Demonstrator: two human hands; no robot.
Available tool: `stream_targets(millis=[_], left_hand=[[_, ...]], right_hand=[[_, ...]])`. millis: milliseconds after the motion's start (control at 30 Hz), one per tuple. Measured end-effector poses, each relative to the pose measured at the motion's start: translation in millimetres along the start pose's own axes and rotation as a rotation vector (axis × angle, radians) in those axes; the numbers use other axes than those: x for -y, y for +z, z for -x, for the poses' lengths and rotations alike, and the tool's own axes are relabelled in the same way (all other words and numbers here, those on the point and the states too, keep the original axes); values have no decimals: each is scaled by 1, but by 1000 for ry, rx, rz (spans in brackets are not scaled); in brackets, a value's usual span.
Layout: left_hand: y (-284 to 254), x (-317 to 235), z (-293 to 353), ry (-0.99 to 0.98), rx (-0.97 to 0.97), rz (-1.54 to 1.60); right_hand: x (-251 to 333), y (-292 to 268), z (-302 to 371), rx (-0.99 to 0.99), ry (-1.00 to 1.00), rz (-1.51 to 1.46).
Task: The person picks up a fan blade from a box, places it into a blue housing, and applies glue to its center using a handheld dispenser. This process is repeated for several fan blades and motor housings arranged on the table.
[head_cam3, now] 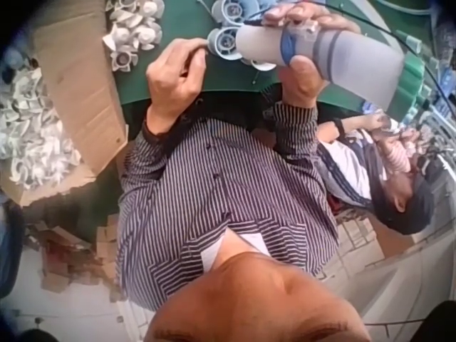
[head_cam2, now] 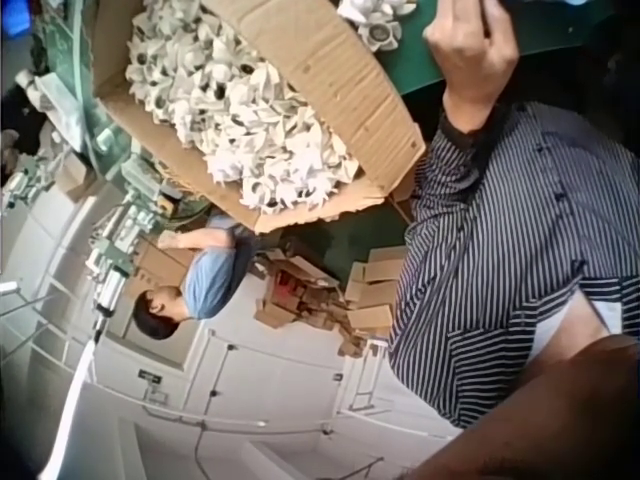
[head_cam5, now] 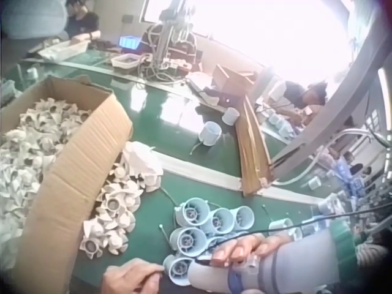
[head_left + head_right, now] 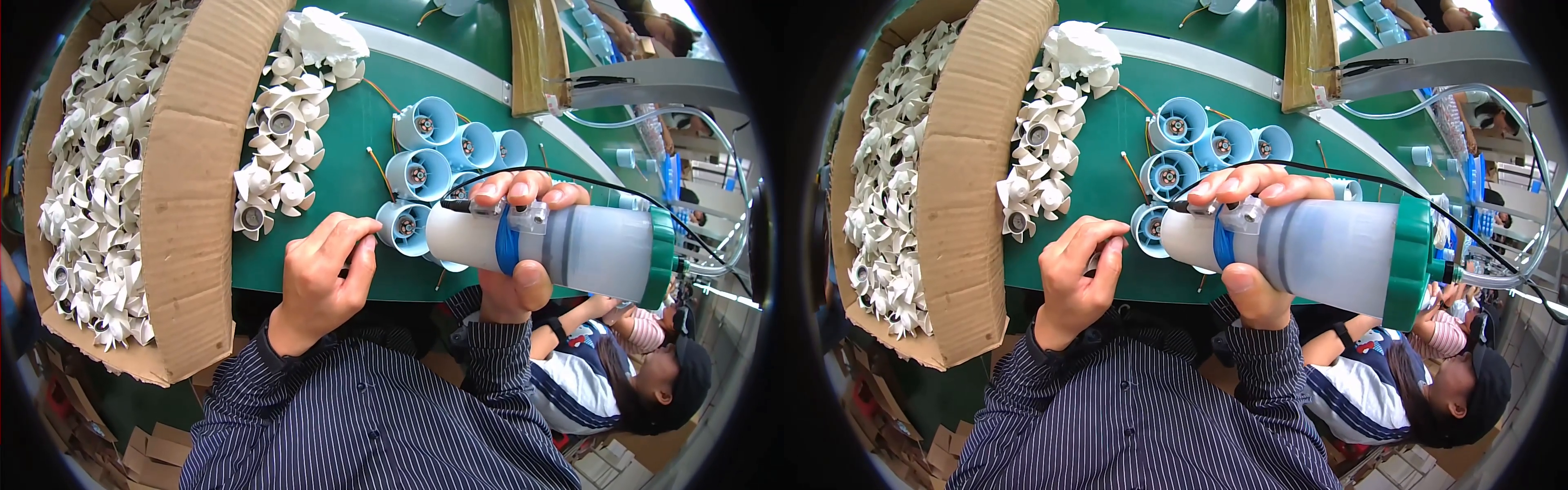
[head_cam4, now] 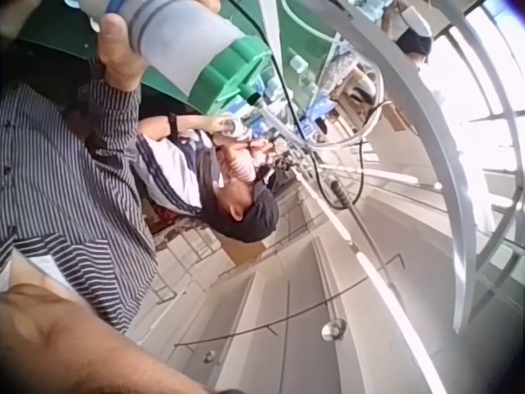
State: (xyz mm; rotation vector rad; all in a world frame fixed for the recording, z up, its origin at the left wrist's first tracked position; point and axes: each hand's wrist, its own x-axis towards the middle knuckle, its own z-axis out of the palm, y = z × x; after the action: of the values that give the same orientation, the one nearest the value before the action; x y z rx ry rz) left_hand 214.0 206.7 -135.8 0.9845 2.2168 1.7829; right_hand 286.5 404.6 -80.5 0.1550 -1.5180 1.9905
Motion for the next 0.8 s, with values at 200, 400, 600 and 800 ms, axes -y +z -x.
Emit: stream_targets(millis=[200,400,600,800], left_hand=[[-1,-2,-2,-10,11,11],[-3,-2,0,-17,2,25],[-3,0,0,-20,4,47],[-3,0,-1,-7,2,46]], right_hand=[[16,4,-10,-2,-36,-17],[13,-4,-36,41,-76,24],[-5,-8,-46,-9,-34,138],[-13,-11,-47,7,2,136]])
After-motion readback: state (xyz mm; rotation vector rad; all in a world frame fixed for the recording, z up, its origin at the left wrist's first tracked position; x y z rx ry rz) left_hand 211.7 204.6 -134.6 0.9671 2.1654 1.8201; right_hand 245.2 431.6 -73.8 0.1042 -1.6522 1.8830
